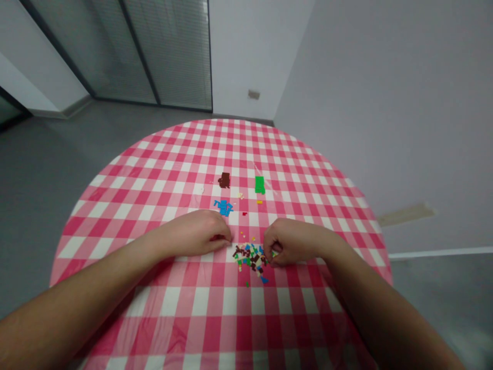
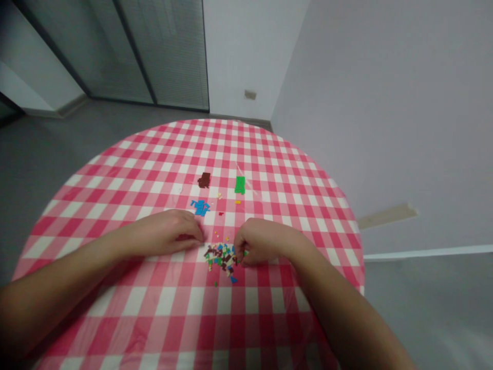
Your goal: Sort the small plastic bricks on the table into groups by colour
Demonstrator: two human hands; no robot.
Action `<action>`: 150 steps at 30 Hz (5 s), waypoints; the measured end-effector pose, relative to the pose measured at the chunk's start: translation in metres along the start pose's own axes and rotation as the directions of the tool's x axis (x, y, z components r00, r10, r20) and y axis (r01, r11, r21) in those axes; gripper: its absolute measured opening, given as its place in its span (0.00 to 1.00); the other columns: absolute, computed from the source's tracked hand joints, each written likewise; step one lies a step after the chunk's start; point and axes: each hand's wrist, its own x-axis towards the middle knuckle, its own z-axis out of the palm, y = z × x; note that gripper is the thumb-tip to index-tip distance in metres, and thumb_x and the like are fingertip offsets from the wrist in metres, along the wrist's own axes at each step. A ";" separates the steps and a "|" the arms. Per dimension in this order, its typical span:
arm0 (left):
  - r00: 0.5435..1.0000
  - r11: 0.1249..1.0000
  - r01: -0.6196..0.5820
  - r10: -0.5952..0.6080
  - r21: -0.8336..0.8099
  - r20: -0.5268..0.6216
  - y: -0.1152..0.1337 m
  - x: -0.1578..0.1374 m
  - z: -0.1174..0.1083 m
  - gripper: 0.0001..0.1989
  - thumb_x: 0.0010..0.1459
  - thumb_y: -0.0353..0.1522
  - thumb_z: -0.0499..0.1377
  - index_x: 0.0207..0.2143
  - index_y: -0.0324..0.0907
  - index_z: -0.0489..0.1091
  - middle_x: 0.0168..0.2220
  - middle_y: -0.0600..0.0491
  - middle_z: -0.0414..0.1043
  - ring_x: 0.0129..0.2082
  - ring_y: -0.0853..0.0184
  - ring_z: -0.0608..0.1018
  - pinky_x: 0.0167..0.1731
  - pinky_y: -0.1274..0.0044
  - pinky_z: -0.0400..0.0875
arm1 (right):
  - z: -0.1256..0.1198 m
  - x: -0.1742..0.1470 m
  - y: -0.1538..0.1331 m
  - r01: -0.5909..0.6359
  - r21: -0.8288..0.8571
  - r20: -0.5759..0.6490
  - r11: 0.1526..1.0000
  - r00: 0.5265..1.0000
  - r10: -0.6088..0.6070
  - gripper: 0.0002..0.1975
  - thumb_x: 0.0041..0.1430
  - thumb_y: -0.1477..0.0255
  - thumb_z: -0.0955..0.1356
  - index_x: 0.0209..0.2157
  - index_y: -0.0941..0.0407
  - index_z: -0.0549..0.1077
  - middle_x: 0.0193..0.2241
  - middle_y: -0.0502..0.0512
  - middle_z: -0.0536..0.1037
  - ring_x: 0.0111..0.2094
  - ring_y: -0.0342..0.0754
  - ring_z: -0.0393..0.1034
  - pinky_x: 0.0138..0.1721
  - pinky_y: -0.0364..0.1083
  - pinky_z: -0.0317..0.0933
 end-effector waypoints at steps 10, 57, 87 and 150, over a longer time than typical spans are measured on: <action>1.000 1.000 0.012 -0.012 0.001 -0.003 0.001 0.000 -0.002 0.09 0.62 0.25 0.57 0.37 0.42 0.79 0.36 0.51 0.81 0.37 0.66 0.80 0.40 0.76 0.70 | -0.002 -0.004 -0.003 -0.043 -0.021 -0.003 0.999 0.999 0.043 0.09 0.46 0.80 0.70 0.30 0.56 0.83 0.21 0.48 0.75 0.20 0.39 0.59 0.24 0.41 0.50; 0.866 0.647 0.157 -0.453 -0.746 -0.211 0.005 0.018 0.027 0.13 0.54 0.40 0.63 0.34 0.39 0.80 0.23 0.55 0.71 0.23 0.72 0.67 0.26 0.78 0.60 | 0.020 0.030 0.005 0.499 0.232 -0.788 0.835 0.599 -0.140 0.03 0.57 0.73 0.72 0.34 0.54 0.80 0.30 0.53 0.81 0.31 0.44 0.74 0.33 0.45 0.69; 0.787 0.937 0.191 -0.324 -0.292 -0.525 -0.008 0.005 0.004 0.09 0.60 0.37 0.61 0.35 0.43 0.80 0.35 0.50 0.81 0.35 0.65 0.78 0.37 0.74 0.70 | 0.020 0.030 0.007 0.396 0.229 -0.796 0.889 0.602 -0.063 0.08 0.59 0.74 0.68 0.36 0.55 0.80 0.33 0.54 0.82 0.33 0.45 0.75 0.34 0.45 0.67; 0.970 0.971 -0.236 0.237 0.028 -0.043 0.008 0.008 0.019 0.10 0.61 0.23 0.57 0.37 0.41 0.78 0.36 0.48 0.77 0.39 0.62 0.76 0.42 0.72 0.69 | 0.025 0.038 0.033 0.255 0.394 -0.608 0.883 0.792 0.042 0.08 0.57 0.71 0.68 0.36 0.57 0.80 0.26 0.52 0.79 0.26 0.43 0.70 0.29 0.44 0.64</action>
